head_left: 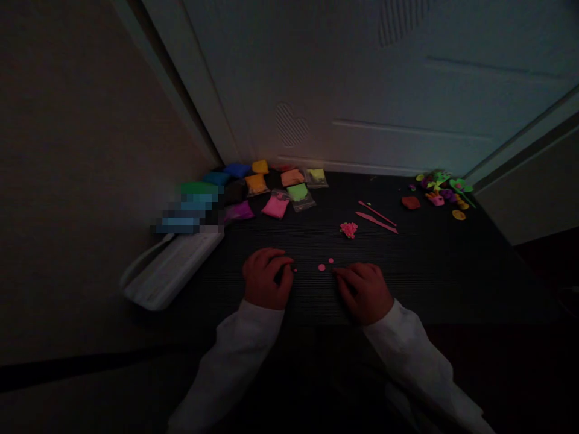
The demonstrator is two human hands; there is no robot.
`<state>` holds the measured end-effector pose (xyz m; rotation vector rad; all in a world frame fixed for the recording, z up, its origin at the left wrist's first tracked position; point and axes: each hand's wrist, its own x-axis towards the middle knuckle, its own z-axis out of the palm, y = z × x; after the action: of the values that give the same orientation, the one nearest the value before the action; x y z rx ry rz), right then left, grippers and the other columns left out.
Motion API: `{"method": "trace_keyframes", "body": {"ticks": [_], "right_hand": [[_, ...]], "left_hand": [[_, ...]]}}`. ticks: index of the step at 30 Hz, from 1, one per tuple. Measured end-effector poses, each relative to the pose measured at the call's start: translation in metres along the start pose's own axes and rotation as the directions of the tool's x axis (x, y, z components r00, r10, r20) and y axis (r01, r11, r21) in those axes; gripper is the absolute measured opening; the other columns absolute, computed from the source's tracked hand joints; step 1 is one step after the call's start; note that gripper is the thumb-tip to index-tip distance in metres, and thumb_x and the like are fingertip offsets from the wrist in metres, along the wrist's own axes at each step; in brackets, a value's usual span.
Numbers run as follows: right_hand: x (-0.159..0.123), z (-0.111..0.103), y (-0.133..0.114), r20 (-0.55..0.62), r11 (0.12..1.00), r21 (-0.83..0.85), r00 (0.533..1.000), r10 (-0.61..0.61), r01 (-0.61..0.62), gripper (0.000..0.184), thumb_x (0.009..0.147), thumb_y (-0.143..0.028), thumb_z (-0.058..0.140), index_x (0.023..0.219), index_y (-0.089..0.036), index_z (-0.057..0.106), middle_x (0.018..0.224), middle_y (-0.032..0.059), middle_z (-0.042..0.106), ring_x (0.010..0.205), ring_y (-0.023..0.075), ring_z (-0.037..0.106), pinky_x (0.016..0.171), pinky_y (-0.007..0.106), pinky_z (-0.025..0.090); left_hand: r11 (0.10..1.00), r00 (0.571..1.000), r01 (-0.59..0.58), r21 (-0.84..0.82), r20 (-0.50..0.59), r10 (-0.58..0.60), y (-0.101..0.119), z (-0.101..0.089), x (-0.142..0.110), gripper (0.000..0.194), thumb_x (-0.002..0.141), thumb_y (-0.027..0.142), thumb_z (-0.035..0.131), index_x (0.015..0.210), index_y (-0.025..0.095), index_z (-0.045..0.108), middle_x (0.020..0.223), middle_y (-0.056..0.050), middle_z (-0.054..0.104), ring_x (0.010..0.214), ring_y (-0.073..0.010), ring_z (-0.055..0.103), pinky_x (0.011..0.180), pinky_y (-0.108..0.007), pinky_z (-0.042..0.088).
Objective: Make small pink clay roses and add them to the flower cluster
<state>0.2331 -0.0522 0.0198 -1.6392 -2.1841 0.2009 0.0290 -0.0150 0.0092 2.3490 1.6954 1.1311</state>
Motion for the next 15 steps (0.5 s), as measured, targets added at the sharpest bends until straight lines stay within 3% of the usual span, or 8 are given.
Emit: {"method": "trace_keyframes", "body": {"ticks": [15], "right_hand": [[-0.0052, -0.0015, 0.0044, -0.002, 0.998, -0.018, 0.998, -0.056, 0.056, 0.029, 0.074, -0.021, 0.042, 0.101, -0.021, 0.054, 0.079, 0.0051, 0.054, 0.077, 0.0165, 0.047, 0.075, 0.033, 0.033]], "left_hand": [[1.0, 1.0, 0.023, 0.015, -0.006, -0.023, 0.0006, 0.0015, -0.0002, 0.011, 0.064, 0.021, 0.051, 0.071, 0.022, 0.06, 0.085, -0.001, 0.058, 0.088, -0.0198, 0.048, 0.079, -0.038, 0.035]]}}
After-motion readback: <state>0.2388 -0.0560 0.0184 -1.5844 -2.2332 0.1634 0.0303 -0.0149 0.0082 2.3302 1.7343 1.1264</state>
